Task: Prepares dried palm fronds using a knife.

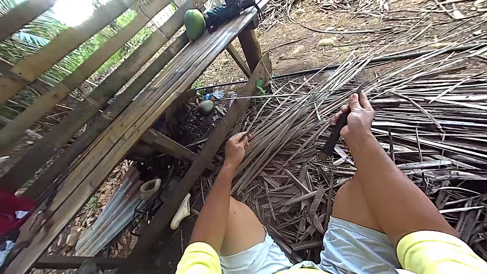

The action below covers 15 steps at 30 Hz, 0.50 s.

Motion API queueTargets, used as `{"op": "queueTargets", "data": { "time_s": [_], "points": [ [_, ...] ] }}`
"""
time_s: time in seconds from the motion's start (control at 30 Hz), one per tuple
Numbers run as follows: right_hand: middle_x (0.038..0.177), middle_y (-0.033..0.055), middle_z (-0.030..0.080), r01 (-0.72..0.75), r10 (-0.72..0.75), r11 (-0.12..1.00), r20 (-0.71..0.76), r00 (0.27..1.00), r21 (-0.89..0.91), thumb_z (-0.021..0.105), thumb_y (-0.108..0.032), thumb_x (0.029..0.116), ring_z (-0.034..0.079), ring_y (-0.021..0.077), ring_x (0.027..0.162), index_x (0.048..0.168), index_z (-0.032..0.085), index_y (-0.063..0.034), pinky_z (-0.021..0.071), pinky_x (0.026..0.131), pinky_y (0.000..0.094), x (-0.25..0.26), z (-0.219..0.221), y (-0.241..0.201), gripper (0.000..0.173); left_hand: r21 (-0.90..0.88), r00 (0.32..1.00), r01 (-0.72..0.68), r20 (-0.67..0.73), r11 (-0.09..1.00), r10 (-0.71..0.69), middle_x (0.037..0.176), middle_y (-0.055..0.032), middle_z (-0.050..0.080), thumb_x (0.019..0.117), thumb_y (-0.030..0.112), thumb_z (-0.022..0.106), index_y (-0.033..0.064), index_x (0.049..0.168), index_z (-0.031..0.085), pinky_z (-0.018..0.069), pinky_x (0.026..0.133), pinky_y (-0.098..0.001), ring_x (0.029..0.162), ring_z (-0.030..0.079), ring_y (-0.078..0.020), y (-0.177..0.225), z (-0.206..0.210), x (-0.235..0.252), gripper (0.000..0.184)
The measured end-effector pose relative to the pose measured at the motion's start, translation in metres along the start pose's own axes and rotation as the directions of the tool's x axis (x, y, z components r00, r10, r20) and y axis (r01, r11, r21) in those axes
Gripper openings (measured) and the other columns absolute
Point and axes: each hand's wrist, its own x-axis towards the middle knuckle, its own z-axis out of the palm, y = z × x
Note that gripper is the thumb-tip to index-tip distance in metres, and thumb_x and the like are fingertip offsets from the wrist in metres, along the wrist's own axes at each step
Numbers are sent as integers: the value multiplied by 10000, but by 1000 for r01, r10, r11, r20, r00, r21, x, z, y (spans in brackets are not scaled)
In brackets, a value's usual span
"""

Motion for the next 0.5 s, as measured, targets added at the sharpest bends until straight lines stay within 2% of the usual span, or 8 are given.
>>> {"op": "queueTargets", "data": {
  "time_s": [0.07, 0.13, 0.2, 0.27, 0.33, 0.37, 0.43, 0.5],
  "points": [
    [651, -75, 493, -24, 5, 996, 225, 974, 83, 376, -284, 1132, 530, 64, 476, 1394, 507, -188, 524, 460, 233, -6, -4, -10, 308, 98, 997, 33, -68, 995, -26, 1097, -157, 701, 1048, 94, 573, 8, 1156, 750, 464, 994, -466, 1076, 618, -286, 1, 0, 2, 225],
    [619, -107, 482, -60, 36, 998, 560, 828, 24, 285, -300, 1123, 518, 44, 486, 1457, 463, -196, 516, 496, 226, -15, -12, -22, 393, 124, 983, 142, -135, 982, -125, 1176, -200, 676, 1052, 130, 575, 10, 1159, 755, 421, 1049, -520, 1175, 580, -356, 1, 2, 7, 241],
    [579, -106, 489, -71, 116, 993, 750, 651, -91, 385, -304, 1057, 494, 46, 458, 1447, 504, -163, 494, 479, 237, -26, -14, -25, 432, -7, 956, 224, -192, 975, -221, 1186, -199, 681, 1073, 137, 526, -9, 1178, 733, 440, 1041, -476, 1153, 601, -306, -1, 3, 11, 274],
    [584, -93, 536, -104, 236, 972, 835, 497, -212, 475, -299, 1024, 505, 41, 456, 1408, 587, -141, 491, 474, 228, -36, -13, -16, 431, -294, 941, 111, -276, 949, -196, 996, -76, 644, 1086, 109, 468, -17, 1167, 689, 463, 806, -274, 853, 563, -114, -4, 10, 13, 267],
    [597, -61, 515, -146, 347, 938, 856, 382, -315, 468, -276, 1012, 492, 50, 457, 1404, 603, -118, 484, 461, 227, -46, -9, 2, 444, -549, 949, -40, -281, 835, -140, 1086, -17, 653, 1080, 98, 441, -5, 1224, 637, 467, 801, -215, 862, 562, -38, 3, 15, 11, 264],
    [592, -46, 507, -170, 387, 922, 861, 331, -349, 481, -288, 1006, 493, 56, 454, 1397, 611, -112, 487, 458, 232, -50, -7, 12, 448, -586, 961, -64, -256, 808, -110, 1166, -33, 668, 1063, 87, 454, -6, 1226, 640, 461, 850, -237, 940, 578, -51, 7, 17, 9, 264],
    [605, -34, 512, -218, 461, 883, 855, 237, -416, 486, -304, 1010, 511, 64, 476, 1378, 622, -98, 497, 481, 234, -57, -1, 27, 443, -506, 987, -29, -149, 862, -54, 1239, -60, 698, 1029, 74, 543, 4, 1169, 679, 481, 926, -290, 1052, 620, -78, 14, 22, -1, 208],
    [625, -41, 526, -270, 522, 840, 838, 161, -471, 503, -333, 1017, 524, 52, 500, 1325, 649, -81, 503, 509, 219, -64, 4, 40, 423, -439, 996, 9, -81, 898, -50, 1112, -41, 735, 979, 19, 643, 27, 1140, 719, 525, 797, -243, 892, 645, -46, 14, 30, -7, 178]
  ]
}}
